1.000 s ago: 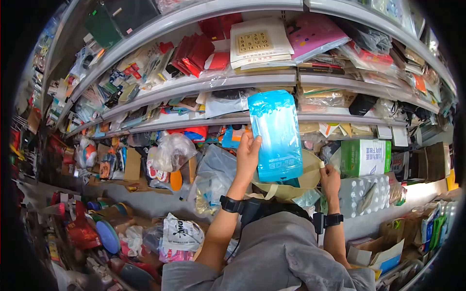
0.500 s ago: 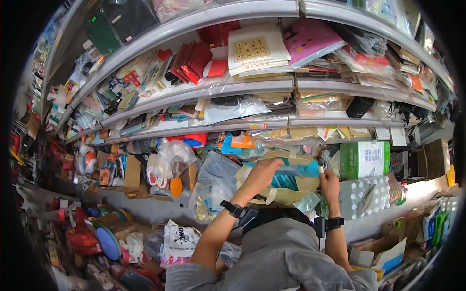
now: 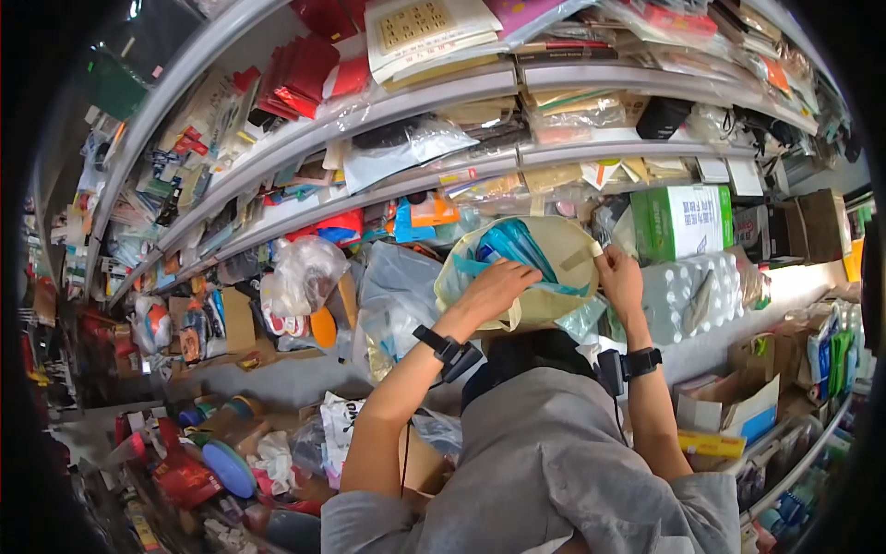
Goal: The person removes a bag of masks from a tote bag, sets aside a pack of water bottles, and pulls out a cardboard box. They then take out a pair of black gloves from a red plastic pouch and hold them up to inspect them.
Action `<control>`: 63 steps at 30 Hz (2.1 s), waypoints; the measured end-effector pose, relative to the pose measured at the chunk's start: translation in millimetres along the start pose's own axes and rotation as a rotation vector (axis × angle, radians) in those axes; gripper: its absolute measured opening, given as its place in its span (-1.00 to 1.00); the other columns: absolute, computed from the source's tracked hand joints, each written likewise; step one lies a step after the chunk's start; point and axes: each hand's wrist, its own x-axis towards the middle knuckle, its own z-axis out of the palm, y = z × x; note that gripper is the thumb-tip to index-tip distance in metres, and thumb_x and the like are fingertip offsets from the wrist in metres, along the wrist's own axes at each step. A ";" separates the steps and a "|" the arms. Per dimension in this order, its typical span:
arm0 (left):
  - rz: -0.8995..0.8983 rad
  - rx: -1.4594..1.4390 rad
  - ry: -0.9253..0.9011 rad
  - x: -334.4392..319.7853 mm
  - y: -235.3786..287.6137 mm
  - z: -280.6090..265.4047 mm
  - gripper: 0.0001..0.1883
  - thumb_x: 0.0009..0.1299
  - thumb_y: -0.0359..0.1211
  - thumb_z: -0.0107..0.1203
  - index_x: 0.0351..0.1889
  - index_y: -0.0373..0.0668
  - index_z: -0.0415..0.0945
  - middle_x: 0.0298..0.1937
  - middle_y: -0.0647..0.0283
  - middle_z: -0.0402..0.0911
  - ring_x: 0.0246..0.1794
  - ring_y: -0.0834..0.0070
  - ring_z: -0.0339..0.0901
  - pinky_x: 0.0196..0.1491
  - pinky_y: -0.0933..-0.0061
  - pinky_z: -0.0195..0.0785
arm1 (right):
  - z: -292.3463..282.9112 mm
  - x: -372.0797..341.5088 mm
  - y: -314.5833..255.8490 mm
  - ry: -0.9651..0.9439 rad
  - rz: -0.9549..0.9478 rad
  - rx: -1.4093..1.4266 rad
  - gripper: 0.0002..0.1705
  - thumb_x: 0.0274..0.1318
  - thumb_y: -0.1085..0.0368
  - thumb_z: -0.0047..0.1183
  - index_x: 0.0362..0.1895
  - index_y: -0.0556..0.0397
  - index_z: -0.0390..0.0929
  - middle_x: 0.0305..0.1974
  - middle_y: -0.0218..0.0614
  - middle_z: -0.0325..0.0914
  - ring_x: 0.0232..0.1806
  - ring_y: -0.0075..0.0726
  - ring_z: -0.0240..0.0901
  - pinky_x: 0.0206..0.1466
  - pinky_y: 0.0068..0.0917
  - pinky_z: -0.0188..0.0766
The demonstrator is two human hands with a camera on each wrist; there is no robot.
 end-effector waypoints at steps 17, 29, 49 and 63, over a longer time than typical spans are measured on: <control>0.030 -0.093 0.010 -28.8 -26.2 27.9 -0.74 0.15 -0.47 0.00 -0.23 -0.10 0.63 -0.19 0.26 0.63 -0.10 0.27 0.53 0.04 0.34 0.36 | -3.7 -16.8 -8.9 -0.043 -0.037 -0.074 -0.66 0.13 0.04 0.01 -0.40 0.06 0.51 -0.51 -0.08 0.53 -0.43 0.12 0.50 -0.40 -0.10 0.37; -0.382 0.002 0.342 -51.2 -12.0 -0.9 -0.56 0.19 -0.56 0.05 0.08 -0.15 0.46 0.14 0.11 0.49 0.26 0.11 0.34 0.27 0.11 0.19 | -12.7 -15.0 4.6 -0.022 0.063 -0.086 -0.65 0.13 0.02 0.00 -0.39 0.06 0.52 -0.50 -0.09 0.54 -0.42 0.13 0.49 -0.39 -0.11 0.35; -0.934 -0.551 0.408 -54.5 44.5 50.6 -0.43 0.27 -0.42 -0.02 0.29 -0.23 0.18 -0.04 -0.20 0.53 -0.01 -0.19 0.46 0.00 0.03 0.35 | -1.7 -49.9 -84.0 0.024 -0.616 -0.041 -0.74 -0.04 0.29 0.21 -0.19 -0.06 0.51 -0.32 -0.27 0.45 -0.26 -0.07 0.46 -0.25 -0.21 0.41; -0.873 -0.757 0.497 -64.1 41.2 66.1 -0.49 0.27 -0.43 -0.01 0.21 -0.30 0.25 -0.05 -0.25 0.53 -0.01 -0.18 0.48 -0.01 0.03 0.37 | 97.0 -31.5 -32.4 -0.609 -0.387 -0.488 -0.76 -0.02 0.17 0.11 -0.37 0.07 0.62 -0.36 -0.07 0.63 -0.26 0.06 0.59 -0.20 -0.10 0.52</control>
